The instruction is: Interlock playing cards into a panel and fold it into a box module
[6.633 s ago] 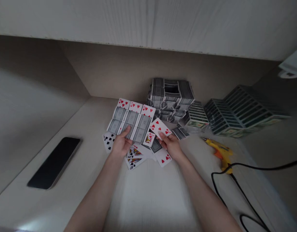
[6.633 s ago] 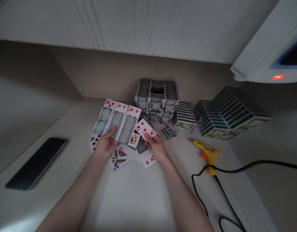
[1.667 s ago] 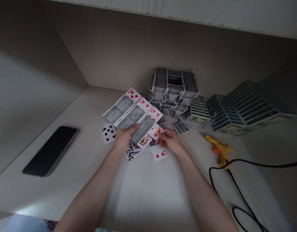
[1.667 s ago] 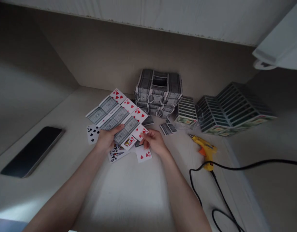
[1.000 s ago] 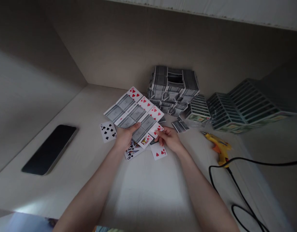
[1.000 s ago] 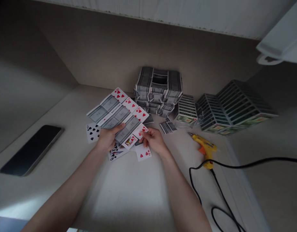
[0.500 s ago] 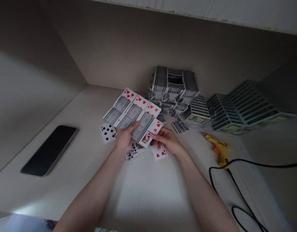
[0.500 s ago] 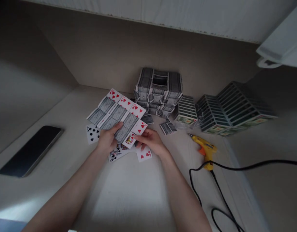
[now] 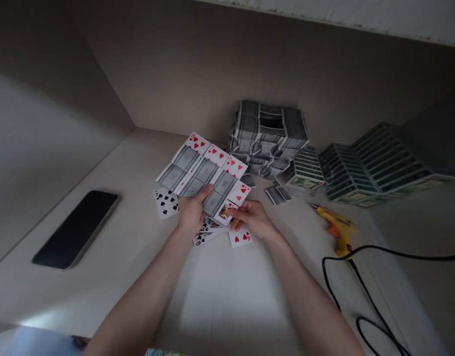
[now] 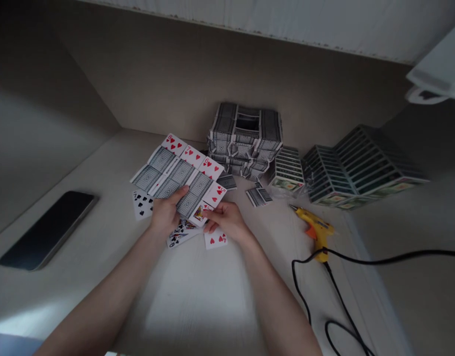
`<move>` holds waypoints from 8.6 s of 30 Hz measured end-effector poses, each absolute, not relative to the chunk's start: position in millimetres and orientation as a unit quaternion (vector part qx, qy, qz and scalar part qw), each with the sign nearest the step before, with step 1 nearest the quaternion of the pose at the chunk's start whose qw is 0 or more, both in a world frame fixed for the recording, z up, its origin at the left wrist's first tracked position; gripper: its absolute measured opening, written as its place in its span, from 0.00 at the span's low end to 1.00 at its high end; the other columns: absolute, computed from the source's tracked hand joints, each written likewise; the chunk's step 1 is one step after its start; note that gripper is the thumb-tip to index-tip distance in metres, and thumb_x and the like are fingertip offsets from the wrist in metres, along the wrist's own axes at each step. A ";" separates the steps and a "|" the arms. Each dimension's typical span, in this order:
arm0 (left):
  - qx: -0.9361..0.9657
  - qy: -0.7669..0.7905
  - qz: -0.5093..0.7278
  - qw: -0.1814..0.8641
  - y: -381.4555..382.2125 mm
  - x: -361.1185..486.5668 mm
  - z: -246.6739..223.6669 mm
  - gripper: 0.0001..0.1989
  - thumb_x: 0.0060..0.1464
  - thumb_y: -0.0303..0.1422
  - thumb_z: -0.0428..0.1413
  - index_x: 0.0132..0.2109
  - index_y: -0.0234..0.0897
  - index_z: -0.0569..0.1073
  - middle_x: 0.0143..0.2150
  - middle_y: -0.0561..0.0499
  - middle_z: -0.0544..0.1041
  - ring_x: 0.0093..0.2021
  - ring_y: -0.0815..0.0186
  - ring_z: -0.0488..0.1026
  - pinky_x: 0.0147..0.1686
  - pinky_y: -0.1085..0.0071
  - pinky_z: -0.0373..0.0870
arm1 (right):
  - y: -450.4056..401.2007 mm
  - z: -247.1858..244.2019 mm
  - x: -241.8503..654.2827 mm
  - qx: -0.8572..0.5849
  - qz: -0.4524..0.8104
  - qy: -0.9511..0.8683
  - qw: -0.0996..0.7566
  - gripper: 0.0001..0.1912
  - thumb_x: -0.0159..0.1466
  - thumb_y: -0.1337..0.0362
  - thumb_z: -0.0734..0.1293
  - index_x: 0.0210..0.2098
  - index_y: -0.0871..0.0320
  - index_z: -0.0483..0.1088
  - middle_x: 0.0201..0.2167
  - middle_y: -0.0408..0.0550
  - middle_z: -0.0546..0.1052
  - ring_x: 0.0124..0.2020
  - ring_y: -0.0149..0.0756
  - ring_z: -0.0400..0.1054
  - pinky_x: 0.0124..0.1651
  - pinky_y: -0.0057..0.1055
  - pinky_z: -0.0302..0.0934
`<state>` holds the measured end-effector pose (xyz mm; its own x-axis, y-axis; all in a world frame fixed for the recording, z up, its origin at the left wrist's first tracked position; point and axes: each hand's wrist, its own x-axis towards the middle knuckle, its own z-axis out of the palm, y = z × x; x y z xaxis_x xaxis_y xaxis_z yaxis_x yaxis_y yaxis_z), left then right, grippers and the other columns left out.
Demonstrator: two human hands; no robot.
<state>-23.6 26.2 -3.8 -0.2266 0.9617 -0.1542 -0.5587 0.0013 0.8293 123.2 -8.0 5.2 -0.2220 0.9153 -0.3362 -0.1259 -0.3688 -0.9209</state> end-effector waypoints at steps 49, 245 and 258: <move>0.223 0.417 0.667 0.576 26.5 -25.4 -3.3 0.28 0.36 0.27 0.66 0.48 0.38 0.73 0.49 0.45 0.76 0.47 0.59 0.74 0.48 0.61 0.70 | -7.3 -1.1 131.4 -0.469 0.670 -0.430 0.382 0.16 0.48 0.55 0.73 0.26 0.62 0.70 0.15 0.43 0.74 0.15 0.30 0.68 0.18 0.25 0.63; 0.465 0.514 0.377 0.614 15.0 -36.2 15.4 0.17 0.33 0.35 0.66 0.35 0.34 0.76 0.35 0.48 0.79 0.34 0.60 0.75 0.36 0.66 0.71 | -3.1 0.6 152.5 -0.502 0.600 -0.529 0.328 0.20 0.49 0.48 0.69 0.19 0.60 0.68 0.16 0.38 0.63 0.20 0.26 0.53 0.24 0.24 0.48; 0.462 0.522 0.396 0.597 15.4 -38.6 18.5 0.18 0.33 0.35 0.67 0.35 0.35 0.77 0.36 0.49 0.80 0.36 0.59 0.76 0.36 0.67 0.72 | -1.5 -3.4 147.6 -0.540 0.547 -0.537 0.348 0.19 0.51 0.50 0.68 0.17 0.60 0.67 0.15 0.38 0.63 0.19 0.26 0.53 0.22 0.25 0.46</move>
<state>-38.6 15.4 18.5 0.1410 0.9560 -0.2573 0.0086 0.2587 0.9659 147.6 -1.5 -3.4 -0.1742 0.9604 -0.2174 0.1989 -0.1819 -0.9630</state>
